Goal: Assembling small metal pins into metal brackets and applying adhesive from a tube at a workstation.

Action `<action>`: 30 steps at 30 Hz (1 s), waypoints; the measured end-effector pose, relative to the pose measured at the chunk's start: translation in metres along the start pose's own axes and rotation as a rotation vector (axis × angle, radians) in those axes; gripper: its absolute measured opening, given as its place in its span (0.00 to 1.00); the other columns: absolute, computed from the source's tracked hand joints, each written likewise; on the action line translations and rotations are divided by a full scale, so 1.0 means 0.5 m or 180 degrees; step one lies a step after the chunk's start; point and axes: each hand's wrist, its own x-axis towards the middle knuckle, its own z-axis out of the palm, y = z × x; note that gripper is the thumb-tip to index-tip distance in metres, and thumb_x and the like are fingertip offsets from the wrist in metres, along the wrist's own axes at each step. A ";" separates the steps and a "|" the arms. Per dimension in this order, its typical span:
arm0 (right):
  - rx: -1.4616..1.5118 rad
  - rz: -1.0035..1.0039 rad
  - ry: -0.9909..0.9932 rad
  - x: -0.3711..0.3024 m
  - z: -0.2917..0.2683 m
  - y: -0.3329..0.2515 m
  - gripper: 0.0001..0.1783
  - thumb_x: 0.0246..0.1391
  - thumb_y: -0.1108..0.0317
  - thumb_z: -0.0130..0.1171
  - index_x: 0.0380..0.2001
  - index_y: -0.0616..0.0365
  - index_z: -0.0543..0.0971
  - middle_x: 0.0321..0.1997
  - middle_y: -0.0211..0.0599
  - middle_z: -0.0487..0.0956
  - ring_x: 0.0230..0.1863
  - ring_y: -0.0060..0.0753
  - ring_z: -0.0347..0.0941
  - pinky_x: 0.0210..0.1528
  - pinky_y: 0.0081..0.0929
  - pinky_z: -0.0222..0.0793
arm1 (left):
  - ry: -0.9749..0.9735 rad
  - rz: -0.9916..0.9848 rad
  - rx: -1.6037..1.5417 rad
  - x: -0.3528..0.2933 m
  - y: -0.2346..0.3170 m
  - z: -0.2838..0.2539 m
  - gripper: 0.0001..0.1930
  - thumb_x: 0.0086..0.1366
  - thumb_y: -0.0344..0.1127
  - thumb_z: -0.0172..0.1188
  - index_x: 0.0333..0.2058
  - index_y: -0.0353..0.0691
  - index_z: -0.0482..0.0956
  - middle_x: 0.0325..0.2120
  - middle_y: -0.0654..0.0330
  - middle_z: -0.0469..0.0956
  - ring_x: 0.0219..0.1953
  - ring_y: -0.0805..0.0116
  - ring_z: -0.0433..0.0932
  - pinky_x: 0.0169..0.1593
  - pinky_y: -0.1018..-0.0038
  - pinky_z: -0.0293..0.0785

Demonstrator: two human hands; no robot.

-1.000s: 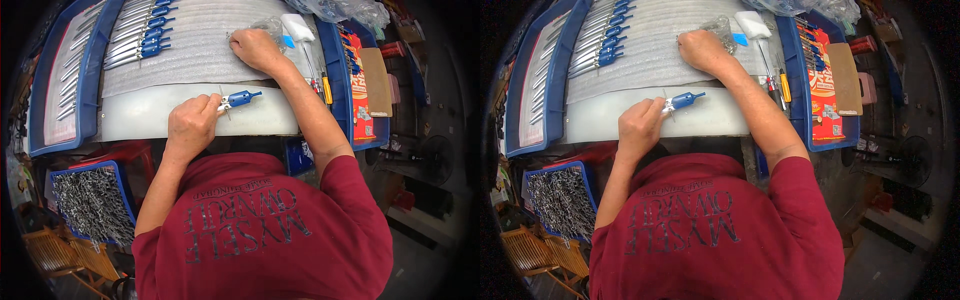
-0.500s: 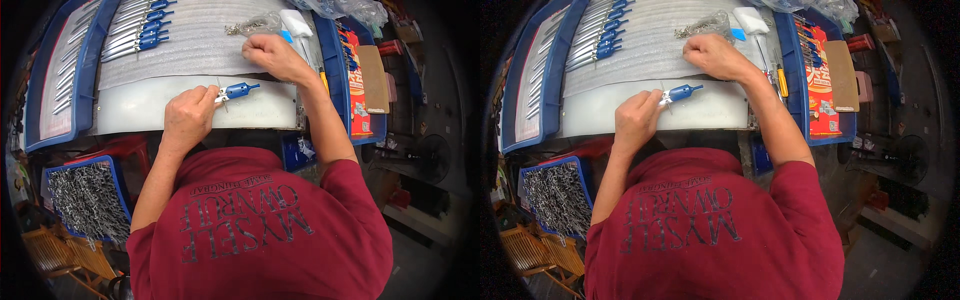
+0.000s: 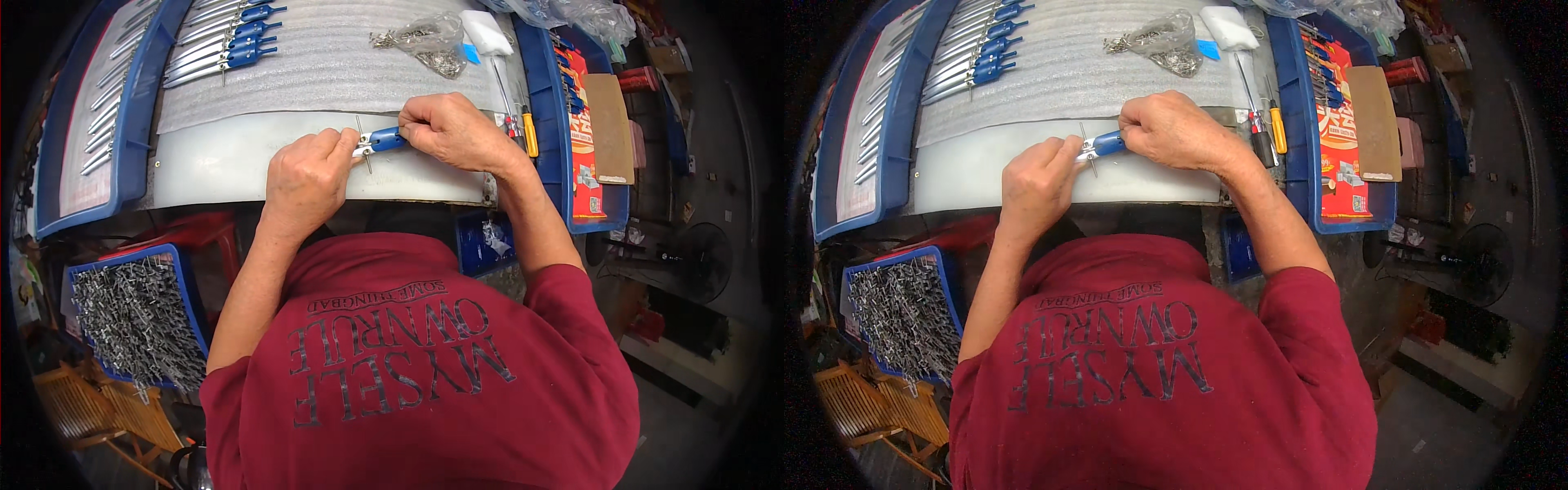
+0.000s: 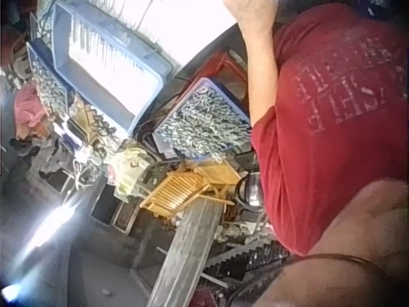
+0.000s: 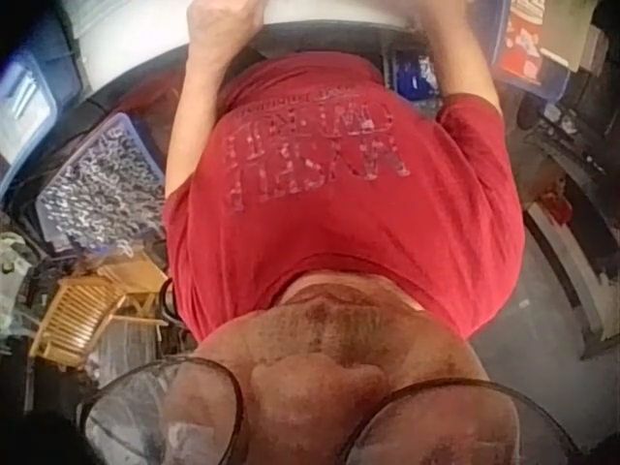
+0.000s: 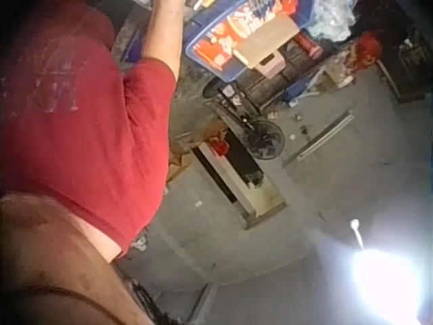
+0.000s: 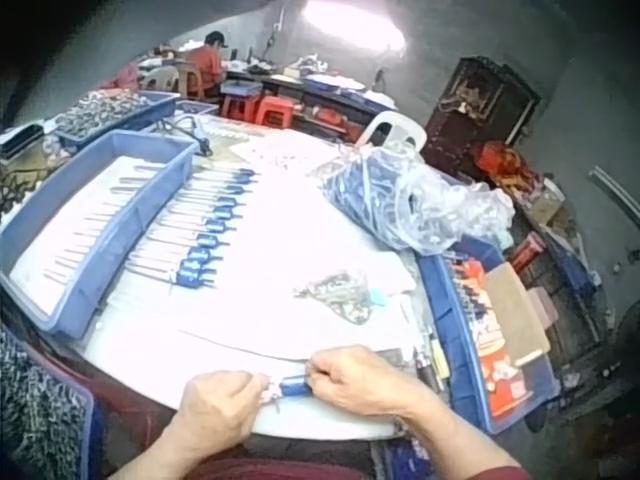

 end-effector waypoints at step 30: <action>-0.0155 0.0328 0.0045 0.007 0.012 -0.015 0.09 0.35 0.69 0.47 0.16 0.65 0.71 0.13 0.46 0.69 0.16 0.36 0.64 0.22 0.29 0.61 | -0.0072 0.0032 0.0121 -0.002 0.000 0.003 0.08 0.47 0.33 0.55 0.28 0.41 0.69 0.16 0.63 0.63 0.19 0.68 0.68 0.21 0.73 0.65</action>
